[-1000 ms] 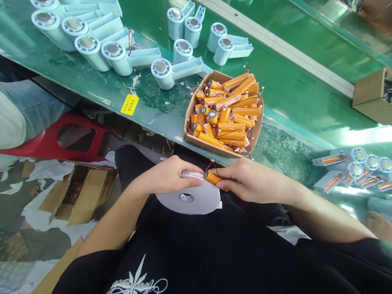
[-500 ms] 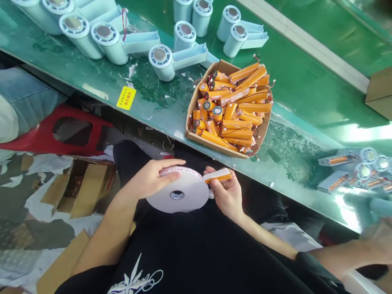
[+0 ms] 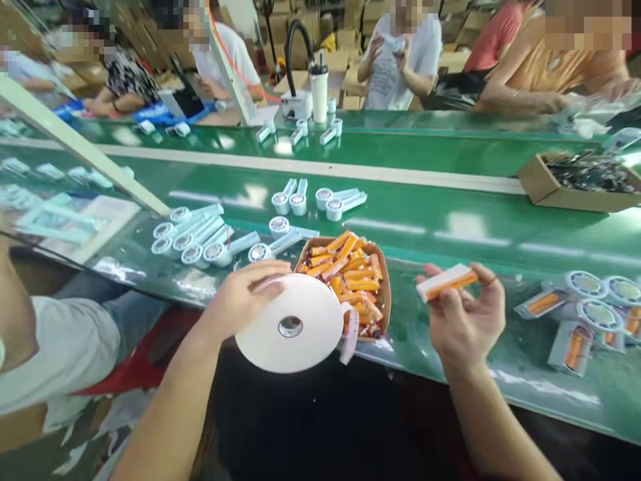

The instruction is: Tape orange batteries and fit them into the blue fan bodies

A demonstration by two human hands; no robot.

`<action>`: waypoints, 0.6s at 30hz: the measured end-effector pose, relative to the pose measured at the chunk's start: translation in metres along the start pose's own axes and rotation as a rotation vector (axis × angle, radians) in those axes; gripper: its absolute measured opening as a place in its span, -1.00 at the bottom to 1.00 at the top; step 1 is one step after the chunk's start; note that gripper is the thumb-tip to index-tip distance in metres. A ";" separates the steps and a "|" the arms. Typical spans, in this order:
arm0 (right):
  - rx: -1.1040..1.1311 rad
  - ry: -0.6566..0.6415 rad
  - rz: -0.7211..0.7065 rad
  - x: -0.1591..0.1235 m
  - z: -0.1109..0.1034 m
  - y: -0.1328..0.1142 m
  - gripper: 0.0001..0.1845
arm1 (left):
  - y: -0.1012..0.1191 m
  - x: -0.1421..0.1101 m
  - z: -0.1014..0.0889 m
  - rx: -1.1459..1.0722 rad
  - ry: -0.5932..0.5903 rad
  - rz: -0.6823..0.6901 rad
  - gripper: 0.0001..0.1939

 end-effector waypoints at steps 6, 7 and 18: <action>0.080 0.166 0.309 -0.009 -0.059 0.055 -0.42 | 0.015 0.171 0.047 0.322 -0.302 0.099 -0.40; 0.071 0.169 0.328 -0.010 -0.067 0.057 -0.42 | 0.016 0.196 0.060 0.428 -0.365 0.113 -0.43; 0.076 0.068 0.123 -0.003 -0.081 0.047 -0.60 | 0.032 0.291 0.154 0.970 -0.689 0.299 -0.65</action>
Point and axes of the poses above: each hand's wrist, its own x-axis towards the middle knuckle, its own z-axis out of the palm, y = z × x, the point moved 3 cm from there along x, towards the middle knuckle, and after that the axes turned 8 degrees about z, right-handed, at the moved point
